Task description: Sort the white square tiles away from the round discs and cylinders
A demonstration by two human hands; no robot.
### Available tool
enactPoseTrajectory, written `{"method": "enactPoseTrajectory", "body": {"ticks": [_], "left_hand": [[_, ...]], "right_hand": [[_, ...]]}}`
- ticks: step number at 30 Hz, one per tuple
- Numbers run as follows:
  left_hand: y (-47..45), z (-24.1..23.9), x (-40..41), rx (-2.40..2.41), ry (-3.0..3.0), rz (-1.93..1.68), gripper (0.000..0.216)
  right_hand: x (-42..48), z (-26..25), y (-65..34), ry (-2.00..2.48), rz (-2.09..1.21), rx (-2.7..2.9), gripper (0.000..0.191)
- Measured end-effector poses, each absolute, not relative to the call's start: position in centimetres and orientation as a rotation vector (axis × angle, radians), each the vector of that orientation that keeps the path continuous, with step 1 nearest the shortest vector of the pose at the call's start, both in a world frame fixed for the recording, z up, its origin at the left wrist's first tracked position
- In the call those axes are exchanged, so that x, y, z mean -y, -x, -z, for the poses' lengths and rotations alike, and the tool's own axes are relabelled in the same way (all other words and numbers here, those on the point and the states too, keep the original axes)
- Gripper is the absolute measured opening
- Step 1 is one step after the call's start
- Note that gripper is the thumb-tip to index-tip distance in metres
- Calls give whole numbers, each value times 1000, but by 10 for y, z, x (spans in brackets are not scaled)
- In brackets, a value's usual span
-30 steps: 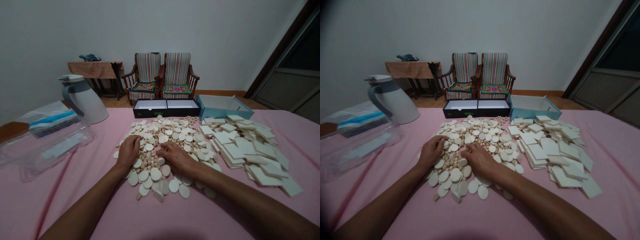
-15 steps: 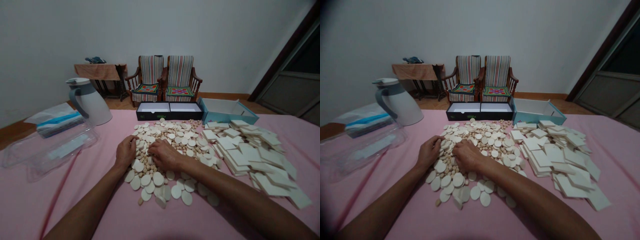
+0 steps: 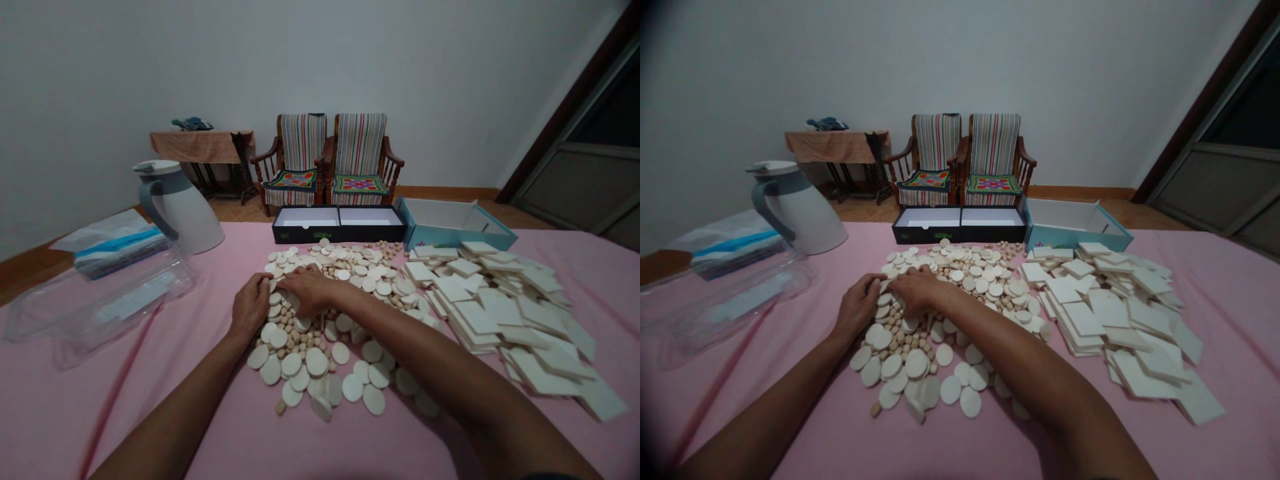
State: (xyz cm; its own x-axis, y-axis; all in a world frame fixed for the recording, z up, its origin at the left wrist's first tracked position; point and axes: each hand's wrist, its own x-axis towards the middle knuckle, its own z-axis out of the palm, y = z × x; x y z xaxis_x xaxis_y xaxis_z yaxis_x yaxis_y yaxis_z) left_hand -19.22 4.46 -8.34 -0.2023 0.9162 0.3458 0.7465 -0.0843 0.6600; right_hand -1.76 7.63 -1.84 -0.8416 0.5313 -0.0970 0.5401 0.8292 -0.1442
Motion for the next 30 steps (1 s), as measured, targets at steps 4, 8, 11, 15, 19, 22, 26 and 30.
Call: {"method": "enactPoseTrajectory", "body": {"ticks": [4,8,11,15,19,22,26,30], "left_hand": [[192,81,-45,-2000,-1841,-1088,37],[191,81,-46,-2006,-1849,-1079,37],[191,82,-47,-1997,-1851,-1083,37],[191,82,-47,-2000,-1860,-1062,37],[192,81,-47,-1993,-1847,-1039,39],[191,81,-47,-2005,-1856,-1015,40],[191,81,-47,-2046,-1872,-975,40],[193,83,-48,-2065,-1901,-979,39]], "right_hand": [[-67,13,9,-832,123,-2887,59],[-54,15,-8,-903,113,-2884,67],[-45,16,-20,-932,117,-2957,75],[-29,7,-34,-936,-108,-3048,60],[-17,-1,-61,-980,-288,-3072,40],[-22,-3,-103,-1282,-165,-2996,34],[-49,-2,-174,-1711,14,-2814,53],[-77,4,-222,-1991,33,-2503,64]]}}
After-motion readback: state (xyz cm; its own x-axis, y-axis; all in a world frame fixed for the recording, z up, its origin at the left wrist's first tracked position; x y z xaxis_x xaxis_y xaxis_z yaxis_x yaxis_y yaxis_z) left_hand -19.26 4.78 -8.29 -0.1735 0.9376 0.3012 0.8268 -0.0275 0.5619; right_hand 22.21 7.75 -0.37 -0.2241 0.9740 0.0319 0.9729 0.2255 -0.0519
